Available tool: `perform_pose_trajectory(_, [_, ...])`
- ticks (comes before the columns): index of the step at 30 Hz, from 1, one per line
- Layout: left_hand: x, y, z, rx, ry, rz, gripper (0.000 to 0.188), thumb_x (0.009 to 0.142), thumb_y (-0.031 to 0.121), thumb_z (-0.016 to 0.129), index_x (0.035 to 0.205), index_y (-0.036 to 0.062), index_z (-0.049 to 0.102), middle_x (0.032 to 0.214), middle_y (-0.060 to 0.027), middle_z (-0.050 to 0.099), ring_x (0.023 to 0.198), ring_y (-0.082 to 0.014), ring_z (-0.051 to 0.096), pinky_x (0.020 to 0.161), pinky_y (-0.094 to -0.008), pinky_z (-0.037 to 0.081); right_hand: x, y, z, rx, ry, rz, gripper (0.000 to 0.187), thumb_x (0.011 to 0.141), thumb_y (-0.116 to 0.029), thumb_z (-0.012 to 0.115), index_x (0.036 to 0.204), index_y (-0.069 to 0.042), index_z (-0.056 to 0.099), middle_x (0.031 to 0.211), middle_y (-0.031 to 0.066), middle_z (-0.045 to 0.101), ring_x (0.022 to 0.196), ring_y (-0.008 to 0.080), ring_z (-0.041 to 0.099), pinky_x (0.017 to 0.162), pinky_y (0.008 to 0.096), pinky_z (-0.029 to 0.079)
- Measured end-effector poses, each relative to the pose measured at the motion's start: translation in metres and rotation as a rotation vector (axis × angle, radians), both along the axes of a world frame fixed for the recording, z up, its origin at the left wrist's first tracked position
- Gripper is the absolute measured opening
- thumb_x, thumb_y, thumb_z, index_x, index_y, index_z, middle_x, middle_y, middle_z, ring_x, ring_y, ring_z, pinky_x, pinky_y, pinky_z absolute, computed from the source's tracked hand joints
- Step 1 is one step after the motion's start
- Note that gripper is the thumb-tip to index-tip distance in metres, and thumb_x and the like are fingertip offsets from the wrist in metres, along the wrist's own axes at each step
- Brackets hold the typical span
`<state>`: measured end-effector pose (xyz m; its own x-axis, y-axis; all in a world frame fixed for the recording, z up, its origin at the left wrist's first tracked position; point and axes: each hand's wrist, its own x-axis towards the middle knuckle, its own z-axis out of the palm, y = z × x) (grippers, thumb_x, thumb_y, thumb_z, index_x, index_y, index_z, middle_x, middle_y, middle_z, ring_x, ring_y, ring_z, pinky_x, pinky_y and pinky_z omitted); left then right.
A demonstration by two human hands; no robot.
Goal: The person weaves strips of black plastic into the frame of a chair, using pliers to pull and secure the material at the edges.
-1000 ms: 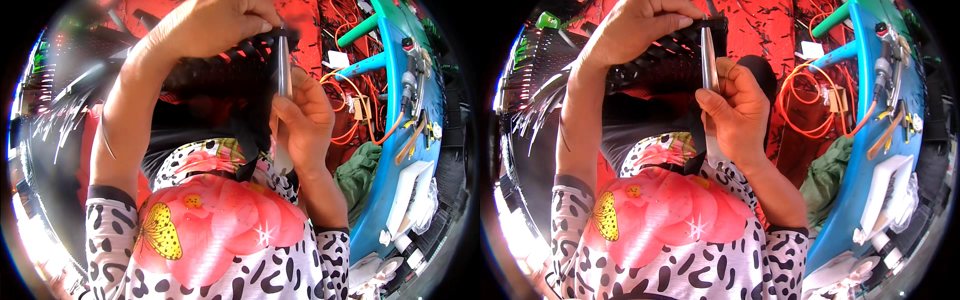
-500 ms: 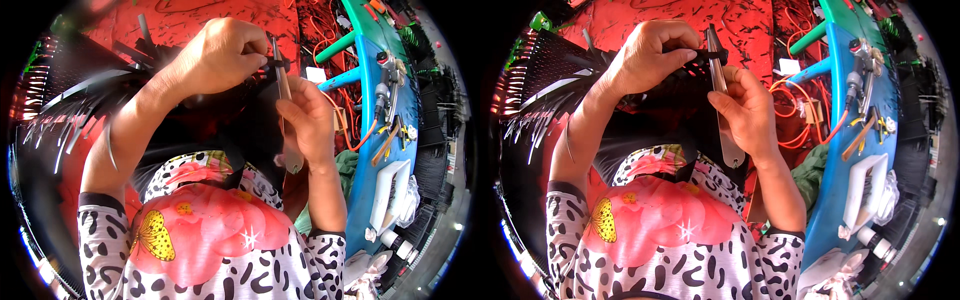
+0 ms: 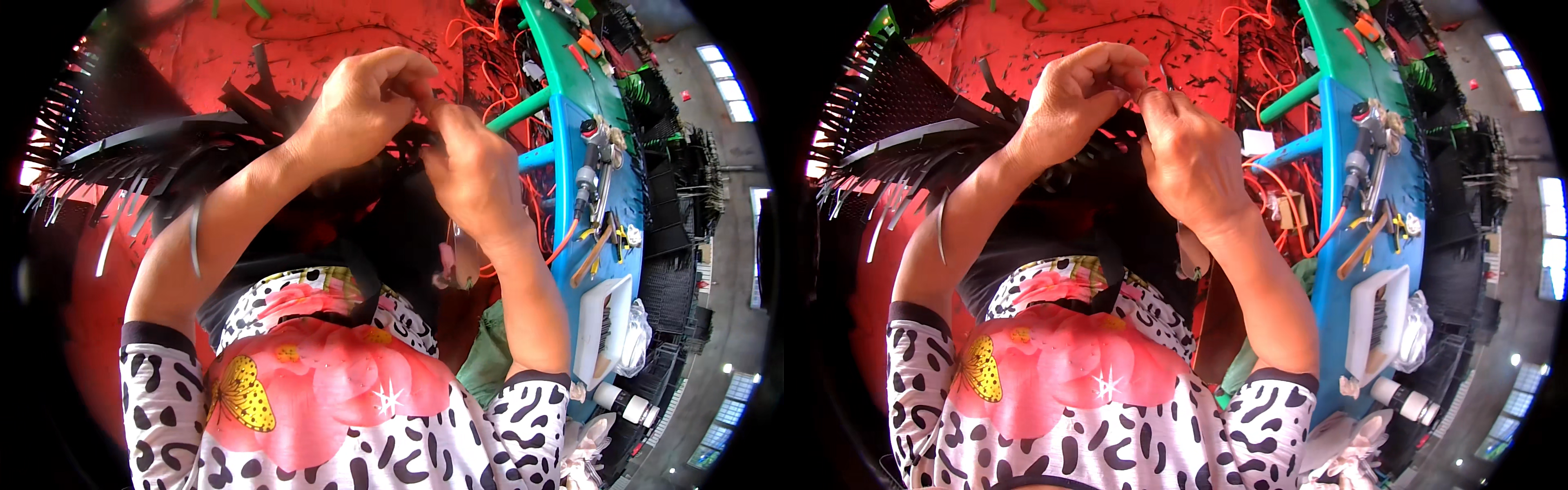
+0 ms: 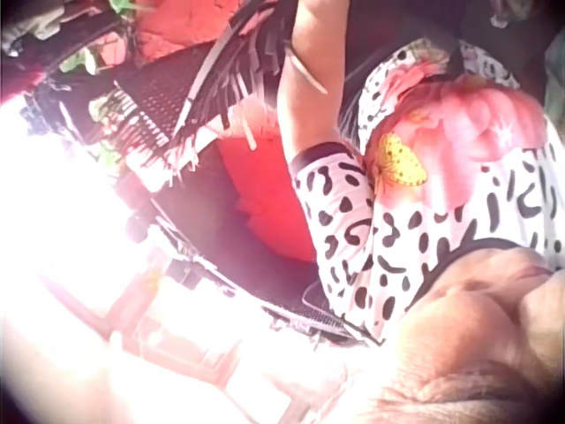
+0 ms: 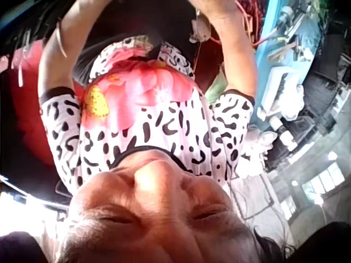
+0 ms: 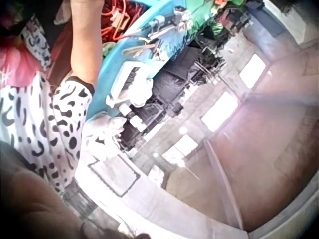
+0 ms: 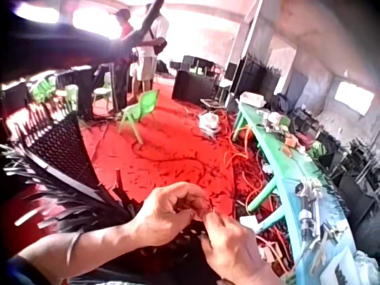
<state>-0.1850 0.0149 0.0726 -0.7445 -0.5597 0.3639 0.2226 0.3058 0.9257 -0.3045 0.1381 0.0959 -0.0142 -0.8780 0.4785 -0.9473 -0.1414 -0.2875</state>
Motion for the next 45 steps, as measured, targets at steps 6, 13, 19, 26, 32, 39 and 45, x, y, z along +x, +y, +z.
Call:
perform_pose_trajectory(6, [0.002,0.009,-0.002,-0.393,0.068,0.326,0.045,0.065,-0.009,0.053,0.109,0.0011,0.056,0.103,-0.0100,0.060,0.100,-0.0201,0.058,0.090,-0.0311,0.045,0.001,-0.002,0.001,-0.034,-0.059,0.043,0.036,0.068,0.008,0.053,0.103,-0.002,0.053,0.092,0.0183,0.061,0.078,0.0372,0.061,0.064,0.0444,0.049])
perform_pose_trajectory(13, [0.008,0.009,0.004,-0.313,0.032,0.123,0.033,0.068,-0.003,0.056,0.100,-0.0004,0.059,0.095,-0.0125,0.060,0.092,-0.0241,0.059,0.082,-0.0301,0.046,-0.004,0.018,-0.011,-0.015,-0.891,-0.003,0.016,0.086,0.001,0.057,0.103,0.002,0.058,0.078,0.0023,0.060,0.061,0.0058,0.052,0.055,0.0196,0.042])
perform_pose_trajectory(19, [0.003,0.013,-0.001,-0.494,-0.009,0.075,0.019,0.071,-0.006,0.056,0.088,0.0013,0.059,0.082,-0.0099,0.062,0.077,-0.0279,0.062,0.066,-0.0337,0.050,-0.005,0.036,-0.015,-0.075,-1.088,-0.004,0.015,0.091,-0.004,0.054,0.105,0.002,0.057,0.078,0.0020,0.057,0.060,0.0053,0.051,0.054,0.0177,0.041])
perform_pose_trajectory(26, [0.002,0.013,-0.001,-0.523,-0.007,0.023,0.019,0.069,-0.005,0.056,0.086,0.0021,0.058,0.082,-0.0103,0.062,0.081,-0.0301,0.061,0.071,-0.0354,0.050,-0.001,0.033,-0.021,-0.236,-0.769,0.000,0.026,0.087,-0.006,0.061,0.110,0.004,0.053,0.086,0.0064,0.061,0.073,0.0114,0.060,0.068,0.0242,0.049])
perform_pose_trajectory(32, [0.004,0.014,0.000,-0.497,0.002,0.012,0.019,0.068,-0.004,0.057,0.086,0.0020,0.057,0.082,-0.0104,0.061,0.082,-0.0314,0.060,0.073,-0.0365,0.049,-0.002,0.028,-0.015,-0.058,-0.659,-0.039,0.018,0.085,-0.003,0.063,0.102,0.003,0.057,0.085,0.0090,0.065,0.082,0.0118,0.062,0.074,0.0256,0.049])
perform_pose_trajectory(39, [0.003,0.014,-0.002,-0.504,0.012,0.017,0.016,0.069,-0.003,0.059,0.084,0.0019,0.057,0.081,-0.0111,0.061,0.079,-0.0312,0.059,0.070,-0.0370,0.048,-0.001,0.028,-0.023,-0.317,-0.607,-0.133,0.014,0.080,0.009,0.054,0.092,0.003,0.060,0.080,0.0103,0.062,0.070,0.0170,0.060,0.067,0.0276,0.049])
perform_pose_trajectory(45, [0.002,0.014,-0.003,-0.505,0.004,0.034,0.015,0.069,-0.002,0.059,0.084,0.0020,0.056,0.080,-0.0110,0.061,0.079,-0.0307,0.059,0.069,-0.0370,0.048,-0.009,0.032,-0.016,-0.189,-0.253,-0.102,0.020,0.073,0.010,0.056,0.091,0.001,0.062,0.079,0.0123,0.058,0.068,0.0270,0.060,0.061,0.0336,0.048])
